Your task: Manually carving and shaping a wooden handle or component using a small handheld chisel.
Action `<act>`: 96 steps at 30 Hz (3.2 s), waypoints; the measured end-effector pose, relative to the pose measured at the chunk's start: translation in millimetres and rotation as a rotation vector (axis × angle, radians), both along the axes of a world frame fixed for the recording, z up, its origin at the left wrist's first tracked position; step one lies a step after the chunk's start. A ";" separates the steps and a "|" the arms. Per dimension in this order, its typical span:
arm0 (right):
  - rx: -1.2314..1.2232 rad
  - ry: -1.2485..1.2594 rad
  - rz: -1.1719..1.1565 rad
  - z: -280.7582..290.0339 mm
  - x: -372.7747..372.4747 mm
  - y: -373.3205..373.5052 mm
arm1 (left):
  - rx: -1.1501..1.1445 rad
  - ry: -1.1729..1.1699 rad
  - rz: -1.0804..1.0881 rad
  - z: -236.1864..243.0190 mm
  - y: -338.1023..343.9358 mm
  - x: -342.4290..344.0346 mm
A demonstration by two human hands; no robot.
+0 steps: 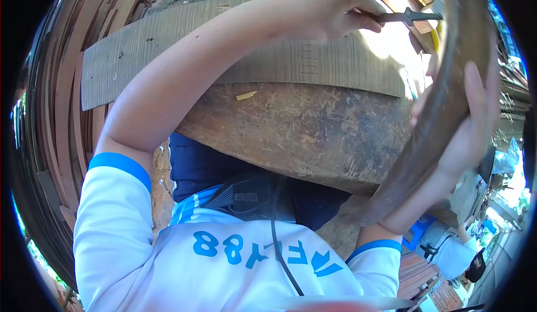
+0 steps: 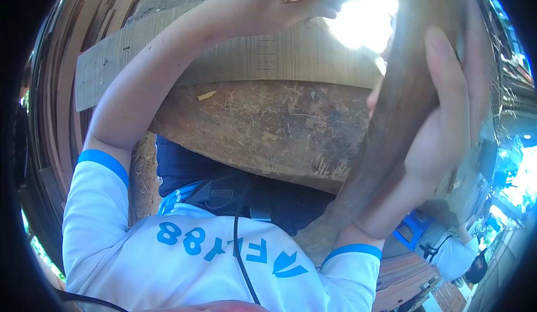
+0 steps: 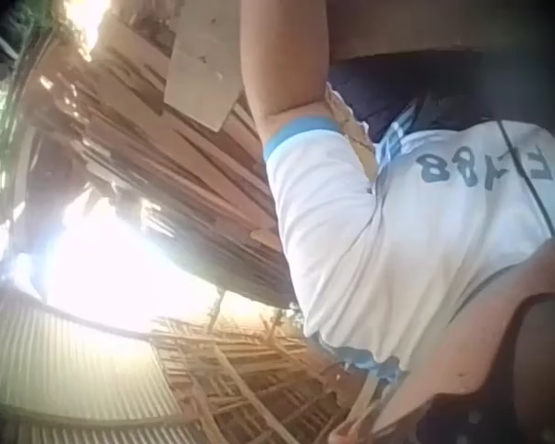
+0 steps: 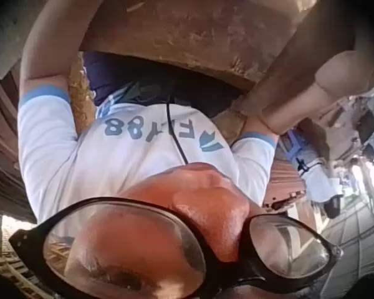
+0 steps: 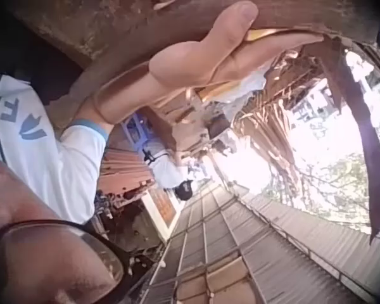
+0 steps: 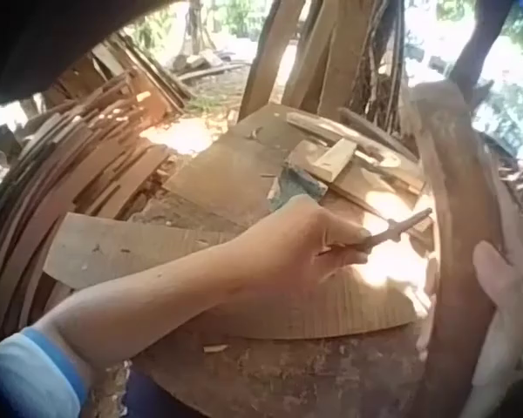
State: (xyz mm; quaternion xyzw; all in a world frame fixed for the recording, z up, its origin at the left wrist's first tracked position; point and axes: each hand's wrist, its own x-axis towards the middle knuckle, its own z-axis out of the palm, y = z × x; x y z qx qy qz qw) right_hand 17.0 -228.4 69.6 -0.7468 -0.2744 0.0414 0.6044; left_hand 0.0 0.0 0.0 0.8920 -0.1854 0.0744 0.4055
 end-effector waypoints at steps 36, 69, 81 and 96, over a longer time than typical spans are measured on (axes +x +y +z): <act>0.090 0.521 0.235 -90.7 74.1 -29.4 | -0.432 -0.061 0.073 -6.8 -15.1 7.7; -0.510 -0.355 -0.296 47.2 -50.5 -4.3 | -0.224 -0.201 -0.040 -5.4 -2.4 4.9; -0.511 -0.395 -0.292 39.9 -20.5 0.6 | -0.314 0.037 0.078 9.5 -1.7 4.0; -0.431 -0.362 -0.226 11.1 271.3 -306.4 | -0.474 -0.120 -0.021 -7.0 -10.2 13.1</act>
